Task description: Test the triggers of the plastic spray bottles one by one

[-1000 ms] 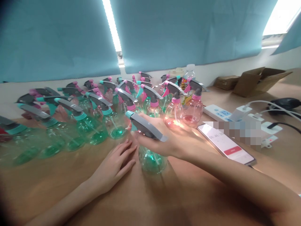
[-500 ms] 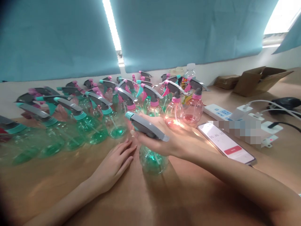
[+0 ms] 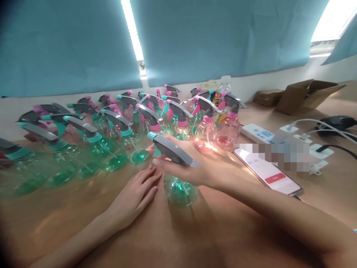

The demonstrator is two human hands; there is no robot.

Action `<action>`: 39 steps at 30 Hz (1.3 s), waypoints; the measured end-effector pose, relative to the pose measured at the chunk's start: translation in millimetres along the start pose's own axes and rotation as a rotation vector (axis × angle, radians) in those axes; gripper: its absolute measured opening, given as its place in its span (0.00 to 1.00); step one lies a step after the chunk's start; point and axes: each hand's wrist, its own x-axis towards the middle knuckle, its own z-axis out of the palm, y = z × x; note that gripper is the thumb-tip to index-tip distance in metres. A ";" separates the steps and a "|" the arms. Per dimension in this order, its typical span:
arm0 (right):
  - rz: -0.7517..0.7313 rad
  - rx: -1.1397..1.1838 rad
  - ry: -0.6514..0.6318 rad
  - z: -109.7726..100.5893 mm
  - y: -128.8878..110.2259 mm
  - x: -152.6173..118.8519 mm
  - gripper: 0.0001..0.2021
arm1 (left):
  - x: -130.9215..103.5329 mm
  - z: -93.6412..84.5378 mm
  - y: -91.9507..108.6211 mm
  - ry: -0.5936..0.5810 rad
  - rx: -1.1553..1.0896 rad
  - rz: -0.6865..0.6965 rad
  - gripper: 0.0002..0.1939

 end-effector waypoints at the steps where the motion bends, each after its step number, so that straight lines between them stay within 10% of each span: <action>1: 0.007 -0.002 -0.007 -0.4 0.0 -0.2 0.11 | -0.1 0.1 -0.1 0.000 -0.001 0.002 0.20; 24: -0.034 -0.015 0.065 3.2 -5.8 3.5 0.07 | -7.8 -1.5 30.3 0.195 -0.596 -0.021 0.30; 32: -0.048 -0.024 0.094 42.7 -10.8 10.2 0.09 | -21.6 -1.6 50.8 0.355 -0.634 -0.117 0.41; 39: -0.031 0.117 -0.013 122.2 -30.4 32.5 0.11 | -74.1 -35.1 37.9 0.451 -0.581 -0.362 0.35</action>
